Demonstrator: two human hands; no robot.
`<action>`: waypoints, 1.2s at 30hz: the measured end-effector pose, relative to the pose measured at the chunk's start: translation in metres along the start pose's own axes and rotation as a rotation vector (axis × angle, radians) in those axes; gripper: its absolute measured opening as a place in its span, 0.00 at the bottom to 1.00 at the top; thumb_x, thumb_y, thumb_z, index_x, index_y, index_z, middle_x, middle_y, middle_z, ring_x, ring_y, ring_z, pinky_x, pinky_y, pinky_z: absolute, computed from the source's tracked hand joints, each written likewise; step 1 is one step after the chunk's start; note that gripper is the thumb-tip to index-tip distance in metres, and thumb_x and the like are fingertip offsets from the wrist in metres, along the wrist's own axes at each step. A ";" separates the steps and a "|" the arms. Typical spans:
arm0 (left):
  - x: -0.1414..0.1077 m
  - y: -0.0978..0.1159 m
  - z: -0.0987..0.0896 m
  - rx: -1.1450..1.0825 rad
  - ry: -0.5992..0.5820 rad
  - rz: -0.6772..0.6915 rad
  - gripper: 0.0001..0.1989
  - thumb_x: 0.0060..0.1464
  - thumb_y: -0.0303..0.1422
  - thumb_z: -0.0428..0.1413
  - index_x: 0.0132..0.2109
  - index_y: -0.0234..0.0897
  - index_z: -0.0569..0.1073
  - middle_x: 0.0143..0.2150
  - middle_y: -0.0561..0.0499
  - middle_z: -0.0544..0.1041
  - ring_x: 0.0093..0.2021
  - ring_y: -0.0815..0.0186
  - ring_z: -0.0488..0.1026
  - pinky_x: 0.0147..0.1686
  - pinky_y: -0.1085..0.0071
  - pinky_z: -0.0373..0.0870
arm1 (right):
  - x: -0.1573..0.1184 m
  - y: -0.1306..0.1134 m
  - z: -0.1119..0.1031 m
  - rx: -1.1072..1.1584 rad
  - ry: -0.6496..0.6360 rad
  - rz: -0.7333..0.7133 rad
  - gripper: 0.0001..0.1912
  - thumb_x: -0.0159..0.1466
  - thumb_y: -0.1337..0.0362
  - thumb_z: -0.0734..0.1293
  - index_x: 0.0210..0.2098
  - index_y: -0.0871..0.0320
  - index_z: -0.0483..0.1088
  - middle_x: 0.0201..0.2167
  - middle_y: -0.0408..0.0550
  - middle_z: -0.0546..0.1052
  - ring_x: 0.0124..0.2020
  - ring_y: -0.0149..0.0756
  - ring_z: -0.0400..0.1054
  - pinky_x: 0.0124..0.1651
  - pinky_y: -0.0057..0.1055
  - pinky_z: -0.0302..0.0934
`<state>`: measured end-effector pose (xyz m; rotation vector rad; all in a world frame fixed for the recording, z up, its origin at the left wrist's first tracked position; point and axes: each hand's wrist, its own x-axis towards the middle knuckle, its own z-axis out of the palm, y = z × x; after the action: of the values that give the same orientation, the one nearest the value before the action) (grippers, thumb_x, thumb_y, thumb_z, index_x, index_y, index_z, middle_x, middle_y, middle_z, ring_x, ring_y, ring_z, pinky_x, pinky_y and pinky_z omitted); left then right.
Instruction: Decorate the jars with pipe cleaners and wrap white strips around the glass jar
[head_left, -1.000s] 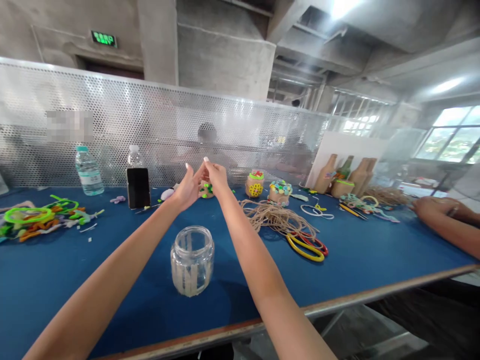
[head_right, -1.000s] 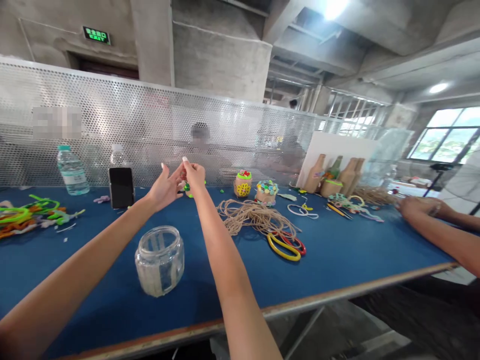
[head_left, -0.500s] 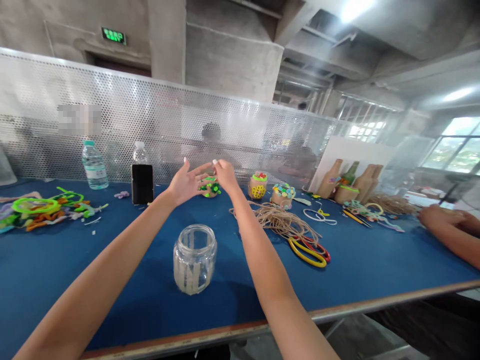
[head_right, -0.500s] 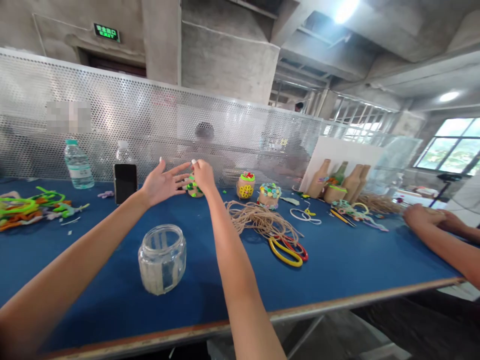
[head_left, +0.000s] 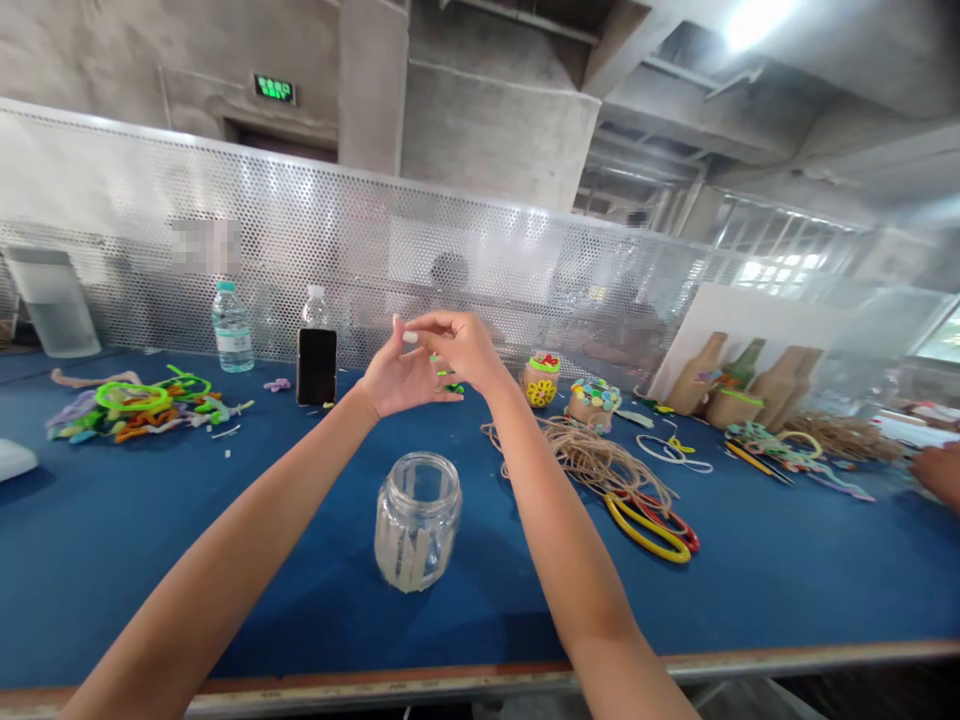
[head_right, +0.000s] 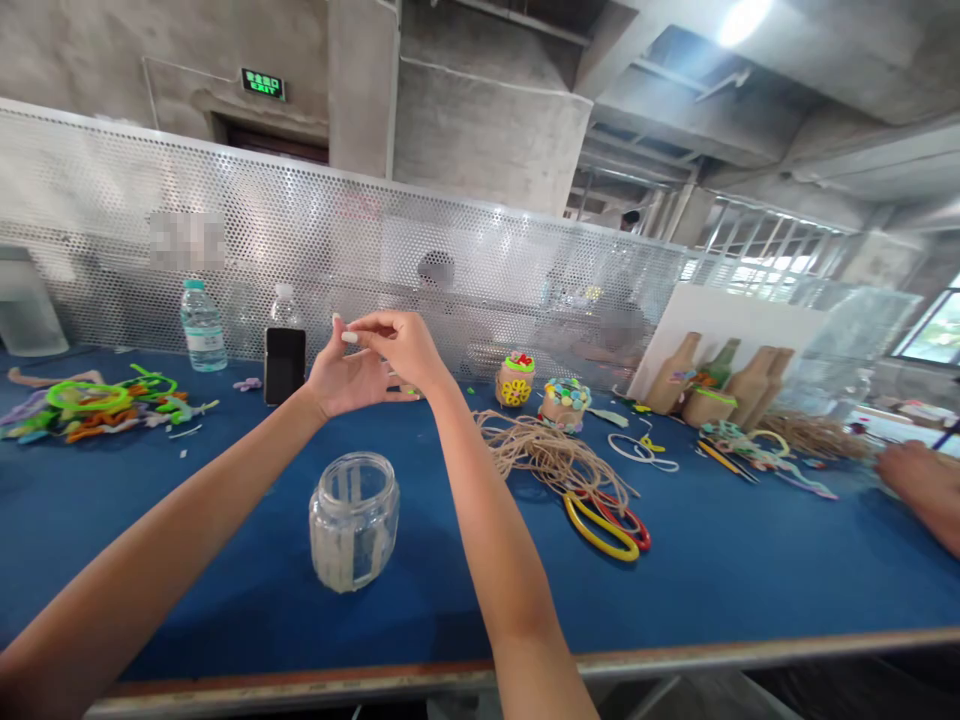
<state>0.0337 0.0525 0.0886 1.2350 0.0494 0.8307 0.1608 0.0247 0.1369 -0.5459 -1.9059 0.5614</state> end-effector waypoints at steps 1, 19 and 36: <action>-0.001 0.001 0.002 0.001 -0.007 0.005 0.39 0.48 0.67 0.45 0.51 0.39 0.70 0.46 0.39 0.76 0.53 0.46 0.71 0.46 0.52 0.68 | -0.001 -0.005 0.002 -0.014 -0.001 -0.012 0.03 0.58 0.66 0.70 0.29 0.58 0.77 0.27 0.42 0.77 0.31 0.29 0.68 0.38 0.27 0.61; -0.003 -0.001 -0.003 0.094 -0.048 -0.011 0.40 0.47 0.68 0.44 0.49 0.40 0.73 0.49 0.40 0.76 0.57 0.45 0.68 0.49 0.52 0.67 | -0.005 -0.027 0.001 -0.504 -0.074 -0.176 0.13 0.62 0.71 0.63 0.20 0.59 0.67 0.25 0.42 0.66 0.26 0.27 0.56 0.32 0.29 0.51; -0.001 0.011 0.000 0.098 0.091 0.138 0.38 0.51 0.65 0.44 0.50 0.37 0.72 0.50 0.38 0.76 0.57 0.45 0.68 0.54 0.48 0.64 | -0.004 -0.005 -0.021 -0.064 -0.040 -0.026 0.10 0.61 0.63 0.64 0.31 0.57 0.77 0.26 0.43 0.74 0.27 0.28 0.64 0.31 0.26 0.58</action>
<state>0.0275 0.0525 0.0977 1.3026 0.0794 1.0147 0.1808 0.0211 0.1441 -0.5534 -1.9718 0.4996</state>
